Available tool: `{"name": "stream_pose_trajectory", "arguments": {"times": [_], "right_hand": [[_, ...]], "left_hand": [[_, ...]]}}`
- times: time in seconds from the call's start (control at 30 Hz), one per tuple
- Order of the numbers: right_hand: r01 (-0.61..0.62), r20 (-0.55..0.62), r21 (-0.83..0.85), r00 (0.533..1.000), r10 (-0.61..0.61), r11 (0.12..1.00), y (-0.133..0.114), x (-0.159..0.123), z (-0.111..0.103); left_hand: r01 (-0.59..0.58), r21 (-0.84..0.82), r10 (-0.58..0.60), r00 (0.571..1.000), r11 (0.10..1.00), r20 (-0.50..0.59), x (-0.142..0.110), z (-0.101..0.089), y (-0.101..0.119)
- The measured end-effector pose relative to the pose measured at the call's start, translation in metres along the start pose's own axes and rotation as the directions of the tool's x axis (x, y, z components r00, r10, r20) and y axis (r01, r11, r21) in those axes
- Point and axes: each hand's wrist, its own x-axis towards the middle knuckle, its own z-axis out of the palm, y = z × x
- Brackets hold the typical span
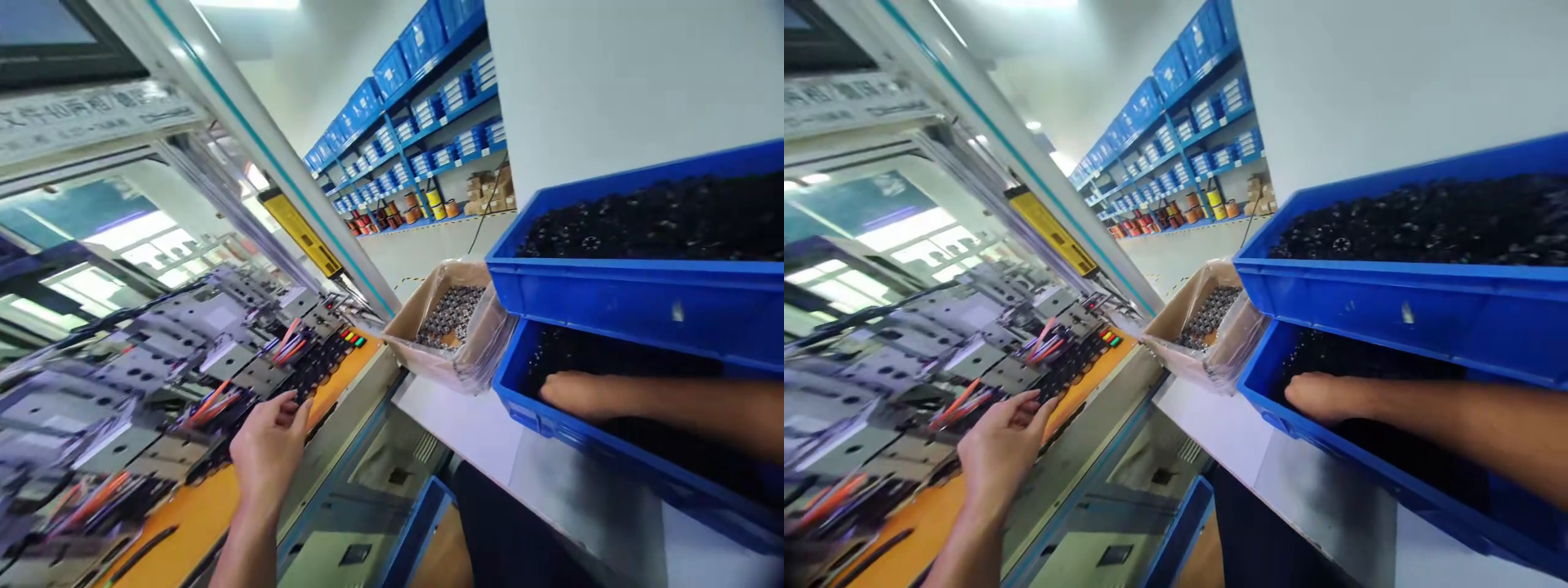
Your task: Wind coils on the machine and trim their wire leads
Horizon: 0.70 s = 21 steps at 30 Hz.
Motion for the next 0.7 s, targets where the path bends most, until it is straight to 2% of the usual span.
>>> {"name": "stream_pose_trajectory", "arguments": {"times": [0.03, 0.07, 0.1, 0.17, 0.27, 0.33, 0.43, 0.5, 0.6, 0.7], "right_hand": [[0.035, 0.141, -0.01, 0.989, -0.033, 0.999, -0.001, 0.004, -0.004], [0.074, 0.275, -0.008, 0.959, -0.069, 0.997, -0.003, 0.008, -0.009], [0.103, 0.403, -0.012, 0.911, -0.09, 0.995, -0.005, 0.013, -0.015], [0.136, 0.594, -0.044, 0.8, -0.083, 0.99, -0.009, 0.023, -0.025], [0.156, 0.758, -0.122, 0.652, -0.009, 0.98, -0.016, 0.035, -0.035], [0.163, 0.799, -0.186, 0.599, 0.053, 0.969, -0.019, 0.04, -0.04], [0.178, 0.82, -0.259, 0.56, 0.118, 0.949, -0.023, 0.046, -0.047], [0.191, 0.826, -0.277, 0.548, 0.132, 0.942, -0.024, 0.047, -0.052], [0.218, 0.833, -0.267, 0.541, 0.112, 0.939, -0.023, 0.045, -0.056], [0.173, 0.819, -0.211, 0.569, 0.077, 0.962, -0.014, 0.035, -0.05]], "left_hand": [[-0.087, 0.021, 0.087, 0.996, 0.996, 0.025, 0.005, 0.006, 0.02], [-0.178, 0.058, 0.174, 0.983, 0.982, 0.064, 0.011, 0.013, 0.041], [-0.271, 0.11, 0.252, 0.954, 0.956, 0.164, 0.017, 0.022, 0.064], [-0.331, 0.077, 0.301, 0.915, 0.94, 0.268, 0.032, 0.045, 0.106], [-0.392, 0.017, 0.34, 0.817, 0.92, 0.465, 0.055, 0.09, 0.156], [-0.406, 0.002, 0.324, 0.731, 0.914, 0.601, 0.064, 0.122, 0.177], [-0.411, -0.006, 0.28, 0.61, 0.912, 0.741, 0.072, 0.162, 0.194], [-0.413, -0.012, 0.26, 0.548, 0.91, 0.795, 0.075, 0.18, 0.199], [-0.412, -0.013, 0.235, 0.495, 0.911, 0.836, 0.082, 0.199, 0.203], [-0.408, -0.024, 0.235, 0.476, 0.913, 0.847, 0.087, 0.213, 0.204]]}}
